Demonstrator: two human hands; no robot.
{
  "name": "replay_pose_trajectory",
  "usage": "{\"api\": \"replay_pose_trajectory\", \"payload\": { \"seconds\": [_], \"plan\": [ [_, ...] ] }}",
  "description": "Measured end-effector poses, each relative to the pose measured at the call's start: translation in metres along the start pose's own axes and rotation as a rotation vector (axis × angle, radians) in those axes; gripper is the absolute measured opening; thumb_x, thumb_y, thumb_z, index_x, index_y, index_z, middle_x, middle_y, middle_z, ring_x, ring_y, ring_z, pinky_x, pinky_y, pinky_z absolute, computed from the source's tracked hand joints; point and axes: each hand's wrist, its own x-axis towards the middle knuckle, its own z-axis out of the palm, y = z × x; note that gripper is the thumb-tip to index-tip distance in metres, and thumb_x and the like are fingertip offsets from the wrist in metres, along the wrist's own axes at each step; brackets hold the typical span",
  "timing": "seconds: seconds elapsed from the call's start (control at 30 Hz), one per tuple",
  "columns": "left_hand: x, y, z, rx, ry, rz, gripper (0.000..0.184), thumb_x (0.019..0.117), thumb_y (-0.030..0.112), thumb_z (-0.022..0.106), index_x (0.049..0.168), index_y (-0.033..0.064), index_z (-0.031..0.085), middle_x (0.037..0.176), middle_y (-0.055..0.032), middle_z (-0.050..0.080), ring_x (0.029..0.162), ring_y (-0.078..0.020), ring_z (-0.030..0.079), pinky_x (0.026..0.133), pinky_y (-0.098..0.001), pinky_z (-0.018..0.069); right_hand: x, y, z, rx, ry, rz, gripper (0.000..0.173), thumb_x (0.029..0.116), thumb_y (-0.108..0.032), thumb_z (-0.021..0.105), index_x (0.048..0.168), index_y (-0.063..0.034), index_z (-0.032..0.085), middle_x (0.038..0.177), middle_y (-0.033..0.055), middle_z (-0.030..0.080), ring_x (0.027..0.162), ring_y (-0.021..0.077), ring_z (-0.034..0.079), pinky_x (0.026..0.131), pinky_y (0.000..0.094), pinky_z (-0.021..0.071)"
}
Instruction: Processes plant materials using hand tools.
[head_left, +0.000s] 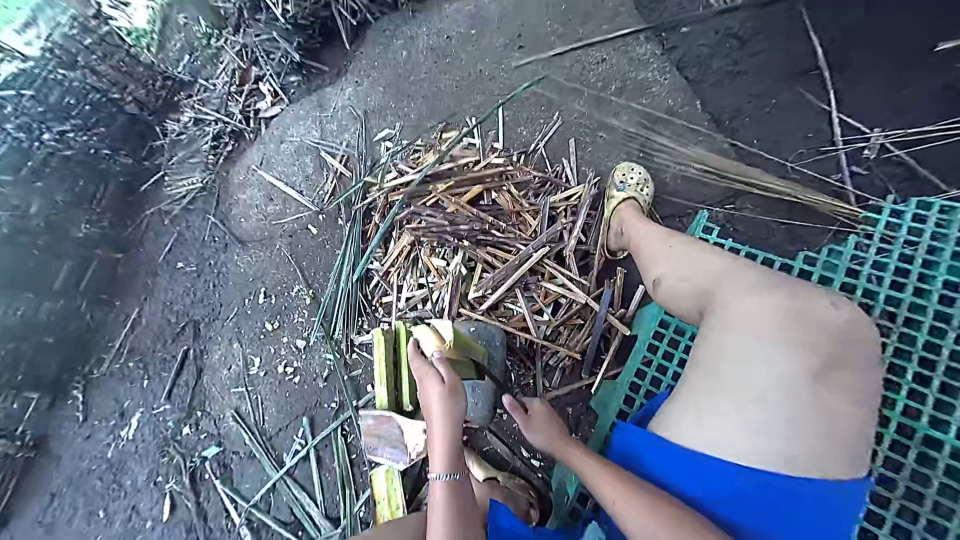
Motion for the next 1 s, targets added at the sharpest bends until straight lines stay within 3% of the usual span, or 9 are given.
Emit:
{"api": "replay_pose_trajectory", "payload": {
  "seconds": [0.1,0.2,0.3,0.37,0.43,0.5,0.7,0.8,1.0],
  "plan": [
    [0.009,0.017,-0.011,0.149,-0.061,-0.122,0.059,0.1093,0.023,0.036,0.161,0.0011,0.018,0.155,-0.0274,0.042,0.137,-0.0399,0.051,0.110,-0.0576,0.0420,0.001,-0.004,-0.006,-0.012,-0.017,-0.012,0.069,0.1074,-0.057,0.037,0.107,0.0038,0.069,0.097,0.0239,0.068,0.095,0.0380,0.066,0.088,0.0592,0.0500],
    [0.030,0.019,-0.020,0.117,-0.195,-0.274,0.066,0.1083,0.033,0.047,0.162,0.0046,0.020,0.135,-0.0288,0.059,0.124,-0.0401,0.060,0.103,-0.0588,0.0468,0.001,-0.009,-0.010,-0.018,-0.034,0.018,0.071,0.1066,-0.059,0.036,0.110,0.0033,0.069,0.100,0.0239,0.068,0.098,0.0380,0.067,0.090,0.0592,0.0497],
    [0.040,0.005,-0.018,-0.050,-0.299,-0.275,0.059,0.1038,0.026,0.056,0.154,0.0034,0.034,0.124,-0.0241,0.063,0.105,-0.0319,0.067,0.087,-0.0512,0.0567,0.003,-0.008,-0.011,-0.004,-0.050,0.002,0.068,0.1008,-0.062,0.051,0.108,0.0028,0.069,0.096,0.0216,0.068,0.092,0.0352,0.066,0.087,0.0576,0.0506],
    [0.041,0.002,-0.016,0.009,-0.292,-0.242,0.049,0.0932,0.018,0.070,0.135,-0.0008,0.054,0.113,-0.0201,0.068,0.100,-0.0285,0.069,0.089,-0.0499,0.0564,0.005,-0.008,-0.013,-0.009,-0.089,0.024,0.056,0.0956,-0.052,0.067,0.108,0.0028,0.068,0.097,0.0204,0.067,0.091,0.0333,0.065,0.086,0.0568,0.0509],
    [0.044,0.003,-0.019,0.074,-0.302,-0.215,0.044,0.0898,0.017,0.074,0.128,-0.0007,0.060,0.111,-0.0177,0.070,0.103,-0.0271,0.069,0.093,-0.0502,0.0544,0.011,-0.008,-0.016,-0.014,-0.146,0.062,0.039,0.0956,-0.034,0.072,0.110,0.0024,0.066,0.096,0.0183,0.064,0.086,0.0297,0.062,0.082,0.0529,0.0498],
    [0.045,0.002,-0.024,0.084,-0.308,-0.212,0.041,0.0903,0.018,0.074,0.125,0.0000,0.062,0.109,-0.0166,0.070,0.104,-0.0264,0.069,0.094,-0.0502,0.0531,0.014,-0.007,-0.020,-0.006,-0.201,0.078,0.032,0.0966,-0.027,0.071,0.111,0.0006,0.064,0.088,0.0130,0.060,0.072,0.0223,0.056,0.069,0.0445,0.0496],
    [0.049,-0.012,-0.037,0.052,-0.385,-0.125,0.041,0.0901,0.017,0.074,0.125,-0.0007,0.062,0.108,-0.0142,0.072,0.101,-0.0208,0.070,0.094,-0.0453,0.0549,0.019,-0.002,-0.026,0.159,-0.332,0.070,0.018,0.0943,-0.014,0.072,0.099,-0.0042,0.057,0.065,0.0004,0.049,0.048,0.0094,0.045,0.049,0.0274,0.0439],
    [0.055,-0.008,-0.038,0.071,-0.429,-0.099,0.043,0.0905,0.016,0.073,0.128,-0.0016,0.060,0.111,-0.0151,0.071,0.104,-0.0213,0.069,0.097,-0.0455,0.0534,0.021,-0.001,-0.031,0.228,-0.377,0.067,0.016,0.0918,-0.005,0.069,0.097,-0.0058,0.054,0.062,-0.0011,0.048,0.045,0.0083,0.045,0.046,0.0257,0.0442],
    [0.062,-0.013,-0.040,0.092,-0.469,-0.065,0.044,0.0907,0.017,0.073,0.129,-0.0013,0.059,0.113,-0.0153,0.070,0.106,-0.0213,0.069,0.098,-0.0453,0.0530,0.024,-0.002,-0.043,0.248,-0.452,0.075,0.017,0.0887,0.000,0.067,0.094,-0.0075,0.052,0.058,-0.0012,0.048,0.043,0.0089,0.046,0.045,0.0261,0.0447]
  ]
}}
